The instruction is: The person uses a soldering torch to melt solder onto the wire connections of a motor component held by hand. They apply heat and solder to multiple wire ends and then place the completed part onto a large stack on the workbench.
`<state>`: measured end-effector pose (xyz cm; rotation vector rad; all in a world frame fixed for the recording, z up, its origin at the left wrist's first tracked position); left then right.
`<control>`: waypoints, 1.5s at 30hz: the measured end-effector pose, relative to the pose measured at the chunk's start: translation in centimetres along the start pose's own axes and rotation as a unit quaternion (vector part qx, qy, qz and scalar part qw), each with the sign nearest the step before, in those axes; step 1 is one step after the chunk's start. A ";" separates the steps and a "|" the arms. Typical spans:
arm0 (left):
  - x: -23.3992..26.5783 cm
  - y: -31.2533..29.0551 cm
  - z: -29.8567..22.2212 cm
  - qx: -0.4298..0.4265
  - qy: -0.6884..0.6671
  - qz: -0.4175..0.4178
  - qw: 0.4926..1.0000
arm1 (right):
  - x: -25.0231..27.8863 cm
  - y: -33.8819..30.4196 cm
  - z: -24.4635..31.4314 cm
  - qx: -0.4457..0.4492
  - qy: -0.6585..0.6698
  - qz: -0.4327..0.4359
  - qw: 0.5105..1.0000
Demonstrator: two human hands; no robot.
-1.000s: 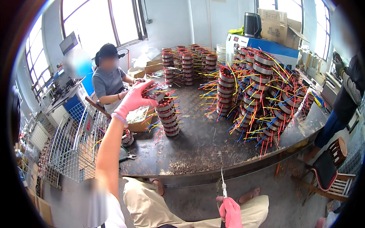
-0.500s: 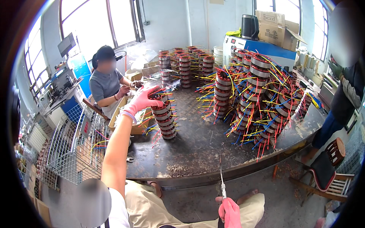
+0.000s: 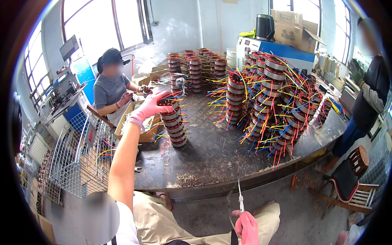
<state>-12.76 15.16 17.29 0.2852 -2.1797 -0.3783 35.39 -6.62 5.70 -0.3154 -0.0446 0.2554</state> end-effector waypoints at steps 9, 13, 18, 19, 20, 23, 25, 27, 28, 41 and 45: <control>0.5 -0.6 0.4 -0.048 -0.056 0.005 0.997 | 1.6 -1.6 1.1 -0.029 -0.018 -0.084 0.996; 0.4 -0.4 0.1 -0.037 -0.013 0.017 0.999 | 4.9 -1.7 -0.9 0.023 -0.092 -0.083 0.992; 1.9 -0.9 -2.2 -0.004 0.046 0.035 0.998 | 5.6 -2.8 0.2 0.011 0.030 -0.143 0.989; 2.5 -1.2 -3.1 -0.002 0.032 0.046 0.998 | 5.9 -3.2 0.1 0.025 0.042 -0.152 0.987; 2.8 -1.3 -3.2 -0.015 0.022 0.039 0.999 | 6.3 -3.6 0.1 0.039 0.053 -0.160 0.985; 3.5 -3.0 -4.6 -0.054 -0.009 0.000 0.999 | 6.9 -4.3 1.1 0.044 0.080 -0.149 0.985; 3.1 -4.3 -4.6 -0.097 0.006 -0.054 0.994 | 7.4 -4.4 1.7 0.019 0.090 -0.160 0.983; 2.3 -6.0 -4.2 -0.142 -0.016 -0.118 0.983 | 8.2 -4.6 1.2 0.009 0.111 -0.164 0.980; 1.4 -7.1 -4.2 -0.143 -0.029 -0.149 0.978 | 8.8 -4.7 0.9 0.006 0.121 -0.168 0.978; 0.0 -3.0 -3.6 -0.012 0.115 -0.056 0.992 | 10.5 -4.4 0.6 0.036 0.189 -0.229 0.954; -0.1 -0.7 -2.9 -0.017 0.093 -0.023 0.995 | 10.1 -3.9 0.4 0.023 0.192 -0.250 0.949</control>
Point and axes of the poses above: each hand's wrist, its own y-axis towards the middle knuckle, its own x-axis out of the back of the hand, z = x × y, the point moved 2 cm from there along y, towards the middle knuckle, and after that the axes turned 14 degrees about -y, right-handed, at the moved point
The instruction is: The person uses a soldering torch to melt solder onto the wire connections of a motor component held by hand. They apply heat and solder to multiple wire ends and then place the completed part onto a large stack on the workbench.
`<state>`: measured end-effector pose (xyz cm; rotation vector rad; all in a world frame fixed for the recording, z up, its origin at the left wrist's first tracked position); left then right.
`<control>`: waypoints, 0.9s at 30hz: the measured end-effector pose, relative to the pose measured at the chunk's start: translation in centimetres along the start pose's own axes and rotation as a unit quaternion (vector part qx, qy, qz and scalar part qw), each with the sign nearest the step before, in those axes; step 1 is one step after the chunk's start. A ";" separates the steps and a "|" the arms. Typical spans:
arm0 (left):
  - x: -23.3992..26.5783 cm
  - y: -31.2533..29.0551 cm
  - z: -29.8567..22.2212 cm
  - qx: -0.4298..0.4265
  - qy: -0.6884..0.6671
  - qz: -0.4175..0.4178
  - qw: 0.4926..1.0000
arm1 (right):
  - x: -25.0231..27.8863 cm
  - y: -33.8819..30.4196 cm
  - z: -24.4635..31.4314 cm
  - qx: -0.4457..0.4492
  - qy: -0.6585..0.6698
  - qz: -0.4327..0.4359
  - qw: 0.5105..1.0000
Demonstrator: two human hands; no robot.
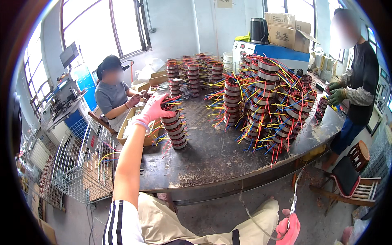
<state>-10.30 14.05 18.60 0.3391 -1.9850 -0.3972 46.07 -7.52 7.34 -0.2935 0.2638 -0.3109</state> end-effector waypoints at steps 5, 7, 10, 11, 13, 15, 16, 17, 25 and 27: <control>1.4 -2.8 -2.1 -0.096 -0.131 -0.044 0.986 | 0.5 0.8 0.3 0.034 -0.022 0.032 0.999; 2.4 -5.7 -4.6 -0.091 -0.319 -0.002 0.943 | 0.4 0.7 0.5 0.033 -0.022 0.037 0.999; 4.4 -10.1 -10.1 -0.088 -0.395 0.056 0.913 | 0.4 0.9 0.3 0.047 -0.005 0.057 0.997; 5.0 -11.1 -11.2 -0.108 -0.369 0.070 0.921 | 0.2 0.8 0.4 0.042 -0.001 0.060 0.997; 5.2 -12.6 -12.4 -0.086 -0.422 0.102 0.897 | -0.1 0.3 0.5 0.030 0.000 0.064 0.998; 4.9 -13.6 -13.3 -0.073 -0.466 0.120 0.873 | 0.1 0.0 0.3 0.034 0.009 0.068 0.997; 5.2 -14.2 -13.9 -0.058 -0.487 0.133 0.861 | 0.2 -0.2 0.3 0.036 0.014 0.071 0.997; 5.5 -14.7 -14.8 -0.043 -0.508 0.146 0.848 | 0.3 -0.4 0.4 0.039 0.017 0.073 0.996; 5.5 -15.9 -15.4 -0.038 -0.548 0.163 0.819 | 1.3 -1.3 0.4 0.065 0.019 0.080 0.995; 5.5 -16.0 -15.5 -0.039 -0.550 0.164 0.818 | 1.1 -1.8 0.7 0.064 0.014 0.072 0.995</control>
Point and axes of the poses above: each hand's wrist, its own y-axis towards the middle knuckle, its own x-axis out of the back of the hand, z = x × y, the point moved 2 cm from there along y, towards the middle knuckle, and after that the axes turned 14 degrees about -y, right-handed, at the moved point
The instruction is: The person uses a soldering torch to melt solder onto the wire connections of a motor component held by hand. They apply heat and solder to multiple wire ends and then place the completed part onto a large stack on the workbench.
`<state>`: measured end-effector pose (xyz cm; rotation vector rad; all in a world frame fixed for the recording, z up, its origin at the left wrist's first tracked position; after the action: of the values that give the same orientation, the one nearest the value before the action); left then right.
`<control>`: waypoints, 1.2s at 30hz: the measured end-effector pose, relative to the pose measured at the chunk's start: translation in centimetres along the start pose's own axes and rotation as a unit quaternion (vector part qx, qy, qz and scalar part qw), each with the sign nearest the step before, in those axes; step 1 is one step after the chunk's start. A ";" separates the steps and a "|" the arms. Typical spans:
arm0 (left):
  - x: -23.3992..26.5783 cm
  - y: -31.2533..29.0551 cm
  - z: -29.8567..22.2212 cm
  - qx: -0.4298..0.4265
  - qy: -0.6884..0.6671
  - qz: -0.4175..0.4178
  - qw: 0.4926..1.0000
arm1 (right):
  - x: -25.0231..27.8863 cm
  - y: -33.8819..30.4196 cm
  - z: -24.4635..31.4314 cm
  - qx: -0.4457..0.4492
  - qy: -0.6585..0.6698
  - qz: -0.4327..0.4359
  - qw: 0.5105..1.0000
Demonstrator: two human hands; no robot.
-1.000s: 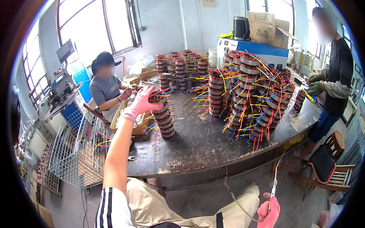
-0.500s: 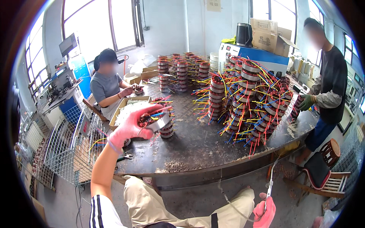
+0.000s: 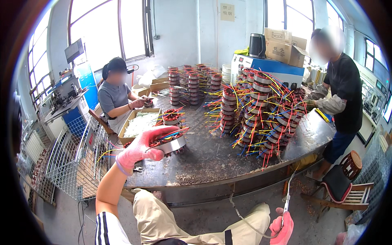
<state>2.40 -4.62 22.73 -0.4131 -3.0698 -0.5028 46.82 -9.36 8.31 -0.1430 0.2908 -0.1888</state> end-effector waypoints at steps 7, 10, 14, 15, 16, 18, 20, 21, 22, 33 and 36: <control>-0.6 0.1 -0.4 0.003 0.006 0.010 1.000 | -0.3 -0.4 0.2 0.004 -0.005 -0.014 1.000; -0.9 0.1 -0.7 0.007 0.007 0.010 1.000 | -0.1 -0.3 -0.1 -0.001 0.008 -0.018 1.000; -0.8 0.2 -0.3 -0.013 0.035 0.008 0.999 | -0.2 -0.3 0.0 -0.012 0.016 -0.030 0.999; -0.8 0.2 -0.1 -0.009 0.039 0.009 0.999 | -0.4 -0.4 0.1 -0.016 0.016 -0.036 0.999; -0.7 0.2 -0.1 -0.005 0.042 0.009 0.999 | -0.5 -0.5 0.1 -0.020 0.016 -0.042 0.999; -0.7 0.2 0.1 0.004 0.044 0.006 0.999 | -0.5 -0.5 0.2 -0.023 0.014 -0.037 0.999; -1.0 0.3 0.1 0.013 0.041 0.001 0.999 | -0.5 -0.5 0.2 -0.024 0.013 -0.030 0.999; -1.1 0.3 0.1 -0.001 0.052 0.003 0.999 | -0.5 -0.5 0.3 -0.024 0.013 -0.026 0.999; -1.0 0.2 0.2 -0.014 0.062 0.005 0.998 | -0.5 -0.5 0.3 -0.024 0.014 -0.021 0.999; -1.4 0.6 -0.2 -0.072 0.207 0.020 0.975 | -0.4 -0.4 -0.3 -0.050 0.024 -0.056 0.997; -1.4 0.6 -0.3 -0.069 0.198 0.022 0.978 | 0.3 0.1 -0.9 -0.057 0.026 -0.052 0.997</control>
<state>3.90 -4.56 23.12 -0.3331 -2.6480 -0.7022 46.85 -9.40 7.32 -0.2666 0.3463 -0.2795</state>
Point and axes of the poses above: each hand's wrist, its own y-axis towards the middle knuckle, its own x-axis out of the back of the hand, z = x × y, the point moved 2 cm from there along y, towards the middle knuckle, and after that the axes turned 14 degrees about -y, right-handed, at the moved point
